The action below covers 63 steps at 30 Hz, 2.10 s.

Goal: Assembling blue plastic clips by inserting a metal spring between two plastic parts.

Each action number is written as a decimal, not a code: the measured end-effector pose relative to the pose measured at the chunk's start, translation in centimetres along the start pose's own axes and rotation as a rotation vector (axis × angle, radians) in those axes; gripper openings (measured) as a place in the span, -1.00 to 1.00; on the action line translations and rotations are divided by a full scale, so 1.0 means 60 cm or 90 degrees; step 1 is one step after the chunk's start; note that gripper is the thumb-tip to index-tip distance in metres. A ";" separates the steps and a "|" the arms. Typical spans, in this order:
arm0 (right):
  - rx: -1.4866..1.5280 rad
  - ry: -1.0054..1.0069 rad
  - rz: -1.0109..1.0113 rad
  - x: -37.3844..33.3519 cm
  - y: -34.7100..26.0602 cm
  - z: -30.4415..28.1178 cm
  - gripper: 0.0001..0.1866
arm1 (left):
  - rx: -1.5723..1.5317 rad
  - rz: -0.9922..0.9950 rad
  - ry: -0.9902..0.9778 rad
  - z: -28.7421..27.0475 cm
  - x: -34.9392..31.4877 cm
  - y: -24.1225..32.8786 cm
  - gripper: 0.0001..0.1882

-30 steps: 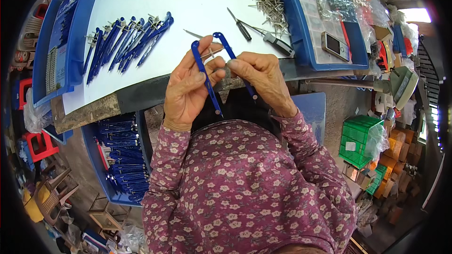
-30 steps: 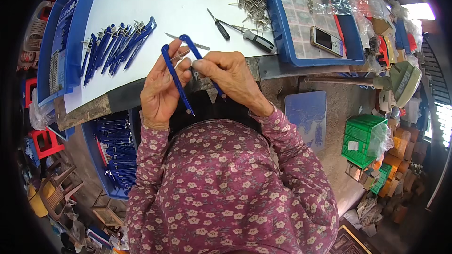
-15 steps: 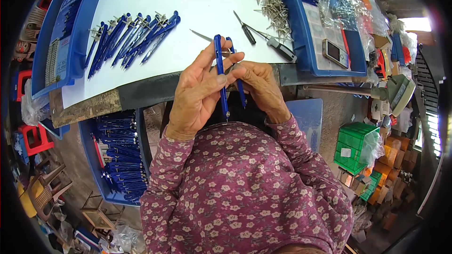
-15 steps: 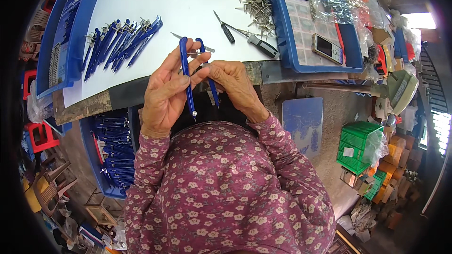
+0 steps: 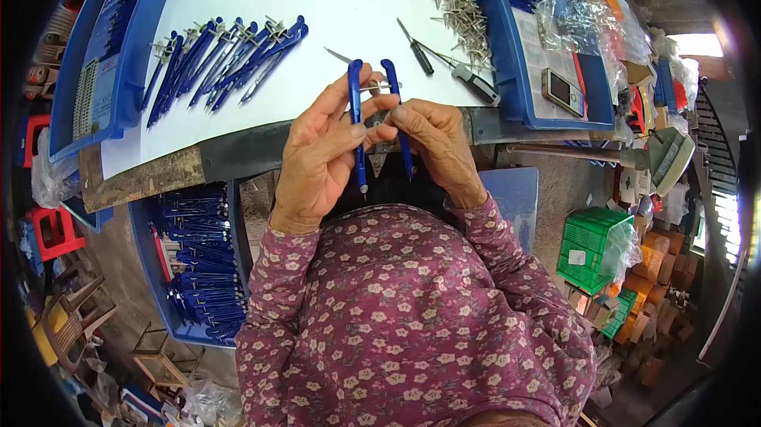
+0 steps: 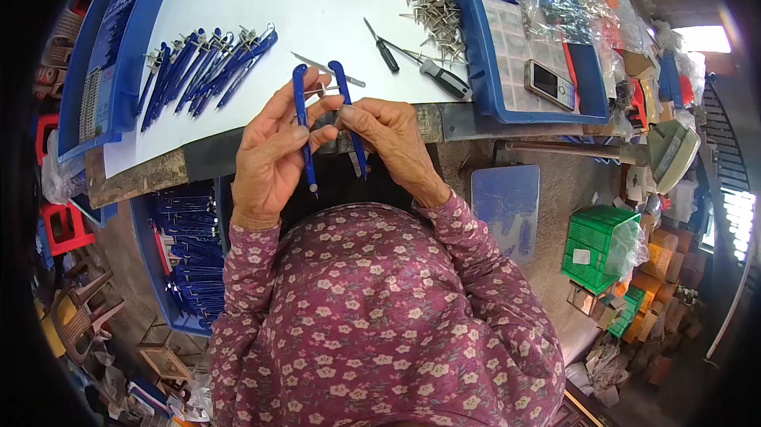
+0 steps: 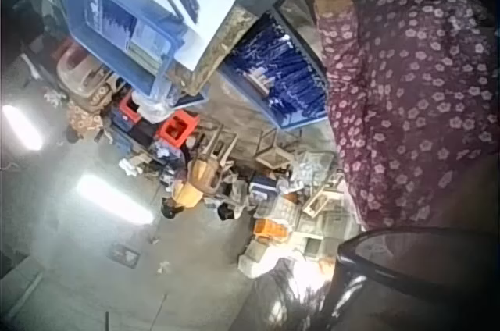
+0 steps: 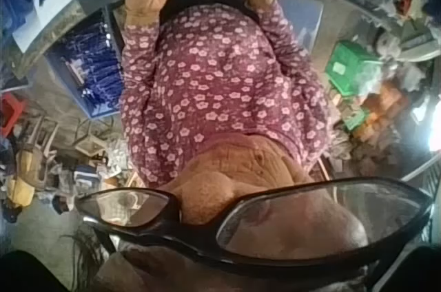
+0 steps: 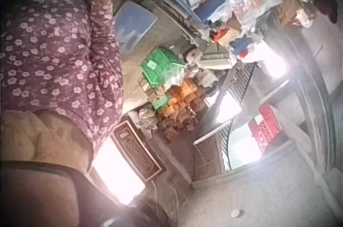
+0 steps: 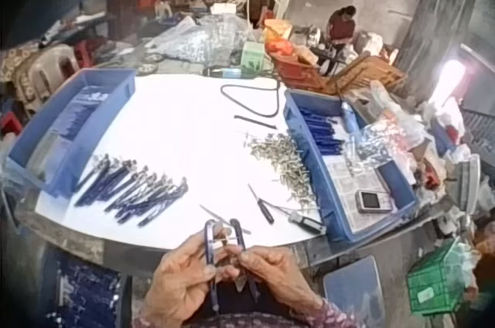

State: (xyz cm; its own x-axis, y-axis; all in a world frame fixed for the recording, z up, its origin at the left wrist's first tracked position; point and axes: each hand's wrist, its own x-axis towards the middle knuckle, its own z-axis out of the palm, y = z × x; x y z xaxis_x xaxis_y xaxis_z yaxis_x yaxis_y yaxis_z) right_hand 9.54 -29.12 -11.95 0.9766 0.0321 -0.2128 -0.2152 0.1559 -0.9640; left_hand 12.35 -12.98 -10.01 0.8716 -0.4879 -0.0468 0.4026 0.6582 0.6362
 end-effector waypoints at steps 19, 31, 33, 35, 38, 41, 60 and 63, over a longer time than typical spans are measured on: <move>0.247 -0.225 -0.212 -0.069 -0.058 -0.032 -0.43 | 0.407 0.139 -0.036 0.067 -0.028 0.018 -0.86; -0.261 -0.038 -0.386 -0.108 -0.124 -0.004 -0.57 | 0.234 0.057 -0.184 0.063 -0.051 0.031 -0.80; -0.326 -0.082 -0.398 -0.102 -0.122 0.001 -0.66 | 0.189 0.055 -0.129 0.059 -0.058 0.032 -0.82; -0.401 -0.130 -0.426 -0.088 -0.119 0.006 -0.76 | 0.230 0.040 -0.129 0.055 -0.059 0.034 -0.82; -0.454 -0.118 -0.374 -0.087 -0.108 0.014 -0.79 | 0.257 0.002 -0.121 0.047 -0.066 0.029 -0.82; -0.433 -0.098 -0.293 -0.078 -0.100 0.037 -0.84 | 0.269 0.036 -0.074 0.027 -0.076 0.016 -0.73; 0.155 -0.167 0.091 0.004 0.030 0.077 -0.82 | 0.964 0.187 0.053 -0.052 -0.129 0.015 -0.69; 0.092 -0.182 0.115 0.014 0.030 0.076 -0.78 | 1.030 0.174 0.054 -0.064 -0.125 0.022 -0.75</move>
State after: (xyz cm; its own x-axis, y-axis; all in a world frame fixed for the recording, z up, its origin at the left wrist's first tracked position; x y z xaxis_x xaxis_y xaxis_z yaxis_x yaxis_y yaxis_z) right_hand 9.96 -24.30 -13.12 0.8881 0.3439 -0.3050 -0.4021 0.2597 -0.8780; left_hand 7.45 -6.25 -11.79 0.8973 -0.3983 0.1905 -0.4021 -0.5592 0.7250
